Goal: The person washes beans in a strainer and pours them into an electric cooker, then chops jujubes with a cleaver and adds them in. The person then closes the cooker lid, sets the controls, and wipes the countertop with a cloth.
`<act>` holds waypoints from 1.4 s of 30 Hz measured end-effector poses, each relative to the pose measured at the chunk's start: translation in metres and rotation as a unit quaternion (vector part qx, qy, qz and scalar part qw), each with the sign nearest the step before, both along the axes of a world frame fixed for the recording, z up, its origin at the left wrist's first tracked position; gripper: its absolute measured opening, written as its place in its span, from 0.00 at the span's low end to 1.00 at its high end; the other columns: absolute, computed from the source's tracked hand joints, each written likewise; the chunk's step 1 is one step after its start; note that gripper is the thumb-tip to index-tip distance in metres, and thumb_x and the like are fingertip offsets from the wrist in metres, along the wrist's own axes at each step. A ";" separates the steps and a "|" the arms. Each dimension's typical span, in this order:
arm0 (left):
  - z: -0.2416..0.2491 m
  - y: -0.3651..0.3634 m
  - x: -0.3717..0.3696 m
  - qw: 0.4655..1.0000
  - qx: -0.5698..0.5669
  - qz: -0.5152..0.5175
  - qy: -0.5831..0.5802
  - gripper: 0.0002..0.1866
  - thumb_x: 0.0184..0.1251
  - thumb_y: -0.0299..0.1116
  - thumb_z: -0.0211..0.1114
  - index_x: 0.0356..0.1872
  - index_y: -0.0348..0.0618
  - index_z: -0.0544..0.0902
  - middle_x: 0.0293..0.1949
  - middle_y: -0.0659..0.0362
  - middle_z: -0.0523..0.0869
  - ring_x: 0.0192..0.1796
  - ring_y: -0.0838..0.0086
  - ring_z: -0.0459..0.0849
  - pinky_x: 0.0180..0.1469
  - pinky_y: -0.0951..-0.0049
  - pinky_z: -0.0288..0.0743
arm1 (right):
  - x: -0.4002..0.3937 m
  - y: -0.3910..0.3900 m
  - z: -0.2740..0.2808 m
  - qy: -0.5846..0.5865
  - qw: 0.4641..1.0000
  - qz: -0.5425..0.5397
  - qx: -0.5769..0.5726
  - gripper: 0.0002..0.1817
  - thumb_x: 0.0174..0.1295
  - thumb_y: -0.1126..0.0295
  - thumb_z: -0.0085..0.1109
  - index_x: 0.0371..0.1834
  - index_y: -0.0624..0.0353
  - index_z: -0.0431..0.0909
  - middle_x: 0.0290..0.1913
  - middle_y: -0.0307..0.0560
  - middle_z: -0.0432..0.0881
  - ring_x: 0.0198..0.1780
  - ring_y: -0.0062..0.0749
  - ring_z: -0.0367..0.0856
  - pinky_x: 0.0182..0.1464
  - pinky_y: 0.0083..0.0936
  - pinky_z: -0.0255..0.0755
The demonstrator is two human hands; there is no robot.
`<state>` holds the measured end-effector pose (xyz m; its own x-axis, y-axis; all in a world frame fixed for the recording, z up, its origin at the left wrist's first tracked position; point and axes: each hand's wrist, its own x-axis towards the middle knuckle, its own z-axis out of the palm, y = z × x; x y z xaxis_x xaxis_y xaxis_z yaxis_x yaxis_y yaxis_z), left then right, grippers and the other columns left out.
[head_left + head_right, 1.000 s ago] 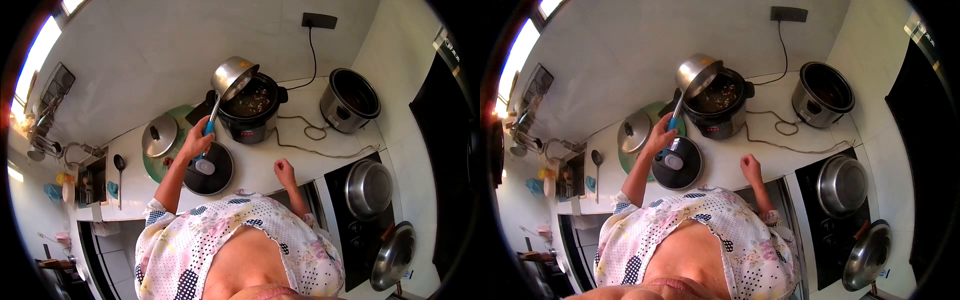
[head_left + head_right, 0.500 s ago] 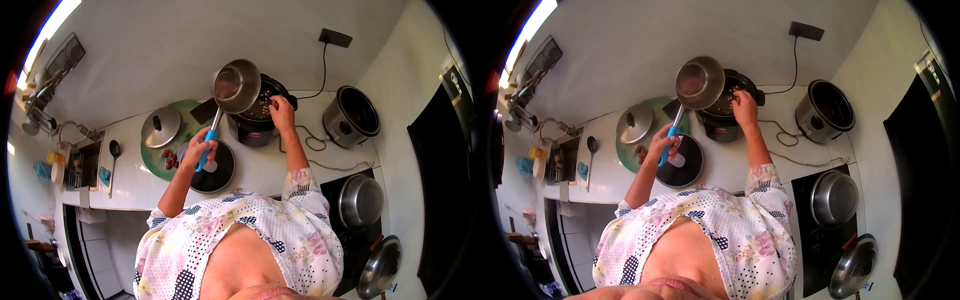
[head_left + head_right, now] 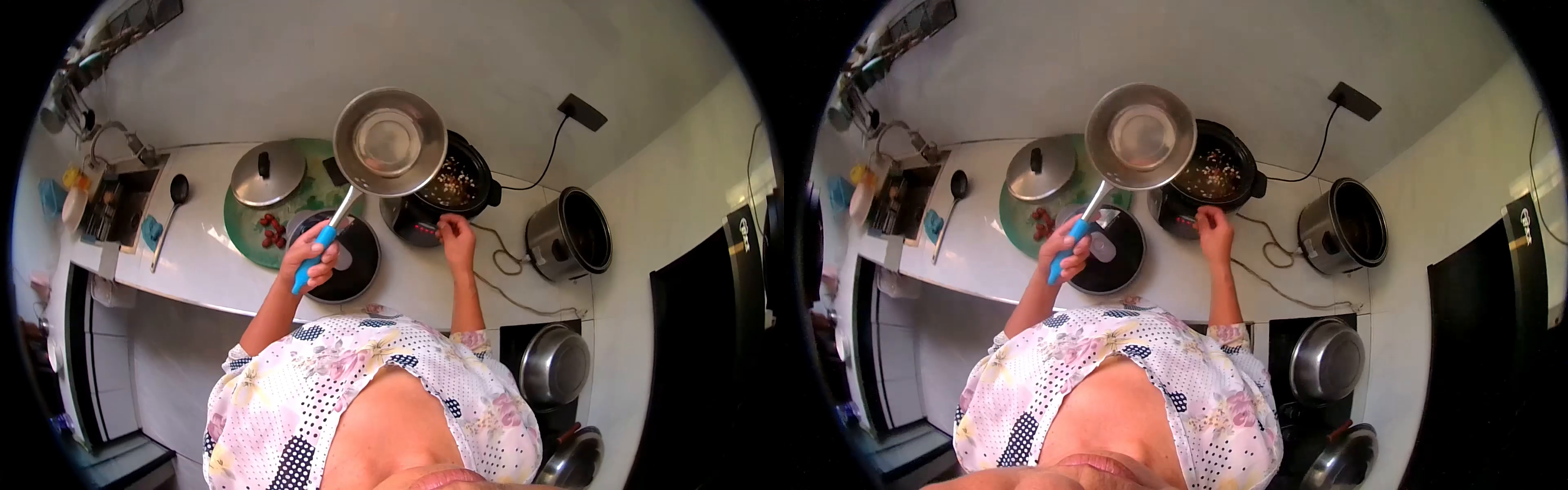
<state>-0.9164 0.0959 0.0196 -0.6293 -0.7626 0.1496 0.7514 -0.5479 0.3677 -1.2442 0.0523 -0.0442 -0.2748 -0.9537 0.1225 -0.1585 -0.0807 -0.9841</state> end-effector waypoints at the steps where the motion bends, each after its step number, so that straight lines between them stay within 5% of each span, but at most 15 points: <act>1: -0.002 0.004 0.005 1.000 0.010 0.014 0.014 0.30 0.65 0.26 0.54 0.68 0.37 0.56 0.31 0.52 0.71 0.17 0.79 0.68 0.13 0.81 0.67 | 0.002 0.007 -0.011 0.000 1.000 0.014 0.009 0.05 0.63 0.75 0.55 0.41 0.62 0.77 0.31 0.38 0.80 0.30 0.18 0.77 0.31 0.15 0.69; 12: -0.048 0.082 0.082 0.952 0.073 0.297 0.013 0.30 0.70 0.30 0.51 0.69 0.37 0.52 0.33 0.55 0.70 0.22 0.81 0.68 0.18 0.82 0.68 | -0.008 0.099 -0.118 0.048 0.979 0.098 0.171 0.08 0.63 0.73 0.53 0.43 0.63 0.78 0.34 0.42 0.82 0.31 0.20 0.80 0.32 0.16 0.72; 21: -0.082 0.130 0.122 0.847 0.186 0.496 -0.045 0.18 0.69 0.25 0.51 0.59 0.35 0.66 0.33 0.57 0.72 0.25 0.82 0.68 0.21 0.83 0.66 | 0.027 0.107 -0.123 0.198 0.931 0.241 0.190 0.12 0.60 0.69 0.58 0.46 0.61 0.79 0.34 0.49 0.84 0.34 0.30 0.83 0.41 0.25 0.76; 25: -0.097 0.131 0.145 0.825 0.225 0.517 -0.041 0.17 0.68 0.25 0.53 0.57 0.35 0.68 0.33 0.56 0.72 0.25 0.81 0.69 0.22 0.82 0.67 | 0.053 0.100 -0.103 0.252 0.913 0.274 0.165 0.15 0.59 0.66 0.58 0.48 0.60 0.79 0.38 0.55 0.84 0.40 0.40 0.83 0.45 0.28 0.75; 34: -0.138 0.076 0.225 0.847 0.262 0.461 0.039 0.13 0.65 0.25 0.57 0.50 0.37 0.71 0.33 0.56 0.74 0.26 0.79 0.71 0.25 0.81 0.69 | 0.097 0.109 -0.101 0.261 0.915 0.227 0.209 0.15 0.60 0.67 0.57 0.47 0.62 0.78 0.39 0.55 0.84 0.40 0.37 0.84 0.45 0.28 0.75; 38: -0.153 0.052 0.257 0.856 0.271 0.439 0.021 0.14 0.64 0.25 0.57 0.50 0.37 0.71 0.33 0.55 0.74 0.27 0.79 0.72 0.26 0.81 0.72 | 0.153 0.081 -0.066 0.161 0.942 0.219 0.195 0.12 0.61 0.71 0.58 0.47 0.62 0.78 0.38 0.52 0.84 0.38 0.34 0.84 0.43 0.25 0.75; 42: -0.167 0.037 0.284 0.863 0.280 0.420 -0.014 0.15 0.65 0.26 0.57 0.51 0.39 0.70 0.33 0.55 0.75 0.26 0.79 0.72 0.25 0.82 0.71 | 0.225 0.020 -0.034 0.199 0.945 0.254 0.055 0.12 0.60 0.73 0.58 0.47 0.62 0.77 0.37 0.51 0.83 0.37 0.35 0.83 0.42 0.26 0.75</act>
<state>-0.6321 0.1324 -0.1470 0.1839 -0.8990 -0.3975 0.9651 0.0884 0.2466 -1.0196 0.0719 -0.0779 0.2699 -0.9628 0.0128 -0.4857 -0.1476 -0.8616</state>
